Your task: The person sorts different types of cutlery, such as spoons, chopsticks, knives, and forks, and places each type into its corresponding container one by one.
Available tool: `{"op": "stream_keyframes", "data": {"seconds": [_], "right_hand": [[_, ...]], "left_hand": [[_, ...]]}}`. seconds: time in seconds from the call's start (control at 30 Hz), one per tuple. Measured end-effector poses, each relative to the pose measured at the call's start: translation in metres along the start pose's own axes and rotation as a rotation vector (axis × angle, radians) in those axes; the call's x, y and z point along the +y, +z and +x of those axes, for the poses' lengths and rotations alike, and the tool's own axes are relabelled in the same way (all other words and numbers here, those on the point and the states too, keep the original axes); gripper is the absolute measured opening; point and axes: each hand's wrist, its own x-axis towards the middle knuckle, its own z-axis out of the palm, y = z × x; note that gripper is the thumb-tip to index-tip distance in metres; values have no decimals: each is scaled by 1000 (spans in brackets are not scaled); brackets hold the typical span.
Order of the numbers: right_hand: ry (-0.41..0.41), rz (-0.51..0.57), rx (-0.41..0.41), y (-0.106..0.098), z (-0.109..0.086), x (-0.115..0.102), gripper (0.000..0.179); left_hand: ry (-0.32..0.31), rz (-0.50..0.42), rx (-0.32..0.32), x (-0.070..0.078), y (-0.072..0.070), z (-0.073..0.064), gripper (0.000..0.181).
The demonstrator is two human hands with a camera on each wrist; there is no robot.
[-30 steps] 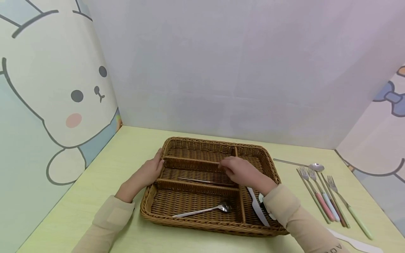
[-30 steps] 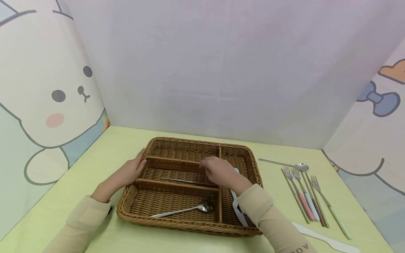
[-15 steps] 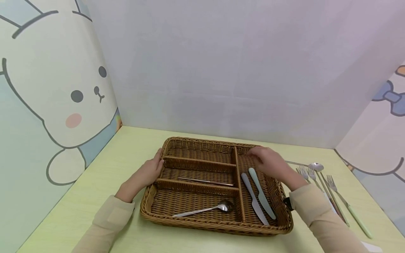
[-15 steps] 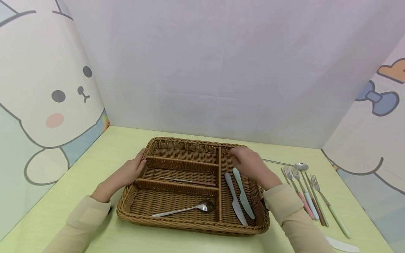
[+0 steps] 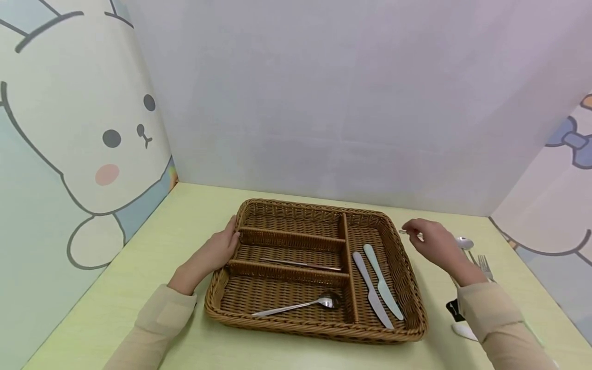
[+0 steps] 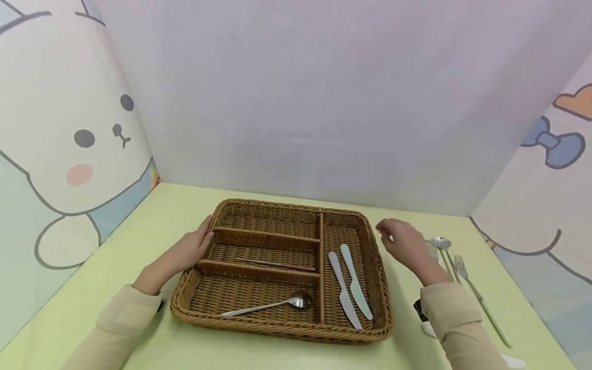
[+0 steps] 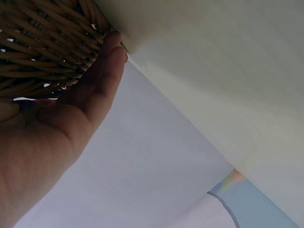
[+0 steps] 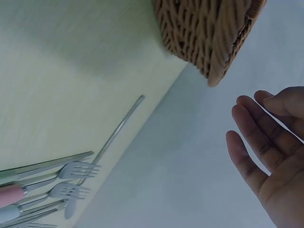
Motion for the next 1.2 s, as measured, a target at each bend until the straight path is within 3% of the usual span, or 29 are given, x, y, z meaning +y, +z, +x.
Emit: {"op": "stream_keyframes", "data": {"seconds": [0.27, 0.63, 0.9, 1.2], "right_hand": [[78, -10, -19, 4, -24, 30, 14], [209, -13, -177, 12, -53, 61, 21], [325, -46, -313, 14, -63, 75, 31], [319, -41, -279, 21, -70, 78, 30]], "left_hand": [[-6, -4, -1, 1, -1, 1, 58], [5, 9, 5, -1, 1, 0, 58], [-3, 18, 6, 0, 0, 0, 58], [8, 21, 16, 0, 0, 0, 57]]}}
